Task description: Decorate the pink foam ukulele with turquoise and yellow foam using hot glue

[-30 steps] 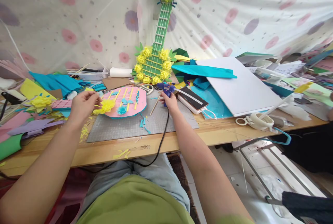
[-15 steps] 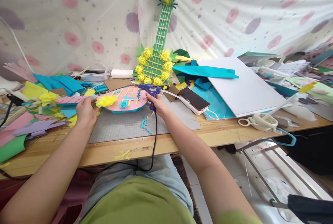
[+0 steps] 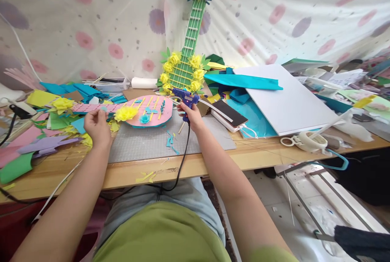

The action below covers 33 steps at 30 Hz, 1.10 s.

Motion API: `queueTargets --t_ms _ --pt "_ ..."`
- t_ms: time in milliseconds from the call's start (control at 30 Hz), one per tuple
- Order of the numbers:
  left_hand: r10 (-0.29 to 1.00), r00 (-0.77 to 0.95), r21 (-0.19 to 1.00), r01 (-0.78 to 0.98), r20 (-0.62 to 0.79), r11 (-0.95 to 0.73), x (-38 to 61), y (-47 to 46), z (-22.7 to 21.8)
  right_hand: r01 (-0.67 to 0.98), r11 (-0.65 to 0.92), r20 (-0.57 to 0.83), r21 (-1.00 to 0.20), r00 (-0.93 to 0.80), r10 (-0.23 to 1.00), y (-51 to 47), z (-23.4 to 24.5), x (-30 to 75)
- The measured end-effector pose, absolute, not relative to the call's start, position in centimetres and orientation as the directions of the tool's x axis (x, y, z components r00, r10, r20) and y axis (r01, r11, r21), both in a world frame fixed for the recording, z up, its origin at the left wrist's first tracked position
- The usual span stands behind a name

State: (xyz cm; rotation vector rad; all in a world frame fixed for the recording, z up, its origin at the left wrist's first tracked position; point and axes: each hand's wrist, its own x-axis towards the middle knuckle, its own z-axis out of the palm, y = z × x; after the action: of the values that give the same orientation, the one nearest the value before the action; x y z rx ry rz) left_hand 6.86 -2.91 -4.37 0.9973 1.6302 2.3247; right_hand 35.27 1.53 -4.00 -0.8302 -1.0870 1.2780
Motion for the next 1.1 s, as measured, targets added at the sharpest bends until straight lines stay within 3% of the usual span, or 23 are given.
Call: queueTargets --t_ms 133,267,433,1100 --pt "0.749 -0.459 0.877 0.297 0.477 -0.377 10.4 -5.7 -4.7 -0.156 0.174 0.21 -0.972 -0.249 0.946 -0.5 -3.1 35.7" --pt "0.813 -0.26 0.829 0.378 0.521 -0.411 13.0 -6.4 -5.8 -0.053 0.193 0.197 -0.98 -0.419 0.887 -1.7 -3.2 35.1" --pt "0.806 -0.257 0.821 0.386 0.533 -0.42 12.8 -6.3 -6.3 0.077 0.25 0.173 -0.965 -0.527 0.832 -2.0 -3.5 34.9" --pt "0.829 -0.247 0.838 0.378 0.501 -0.393 12.7 -6.5 -5.9 0.188 0.25 0.134 -0.95 -0.481 0.867 -1.8 -4.0 34.3"
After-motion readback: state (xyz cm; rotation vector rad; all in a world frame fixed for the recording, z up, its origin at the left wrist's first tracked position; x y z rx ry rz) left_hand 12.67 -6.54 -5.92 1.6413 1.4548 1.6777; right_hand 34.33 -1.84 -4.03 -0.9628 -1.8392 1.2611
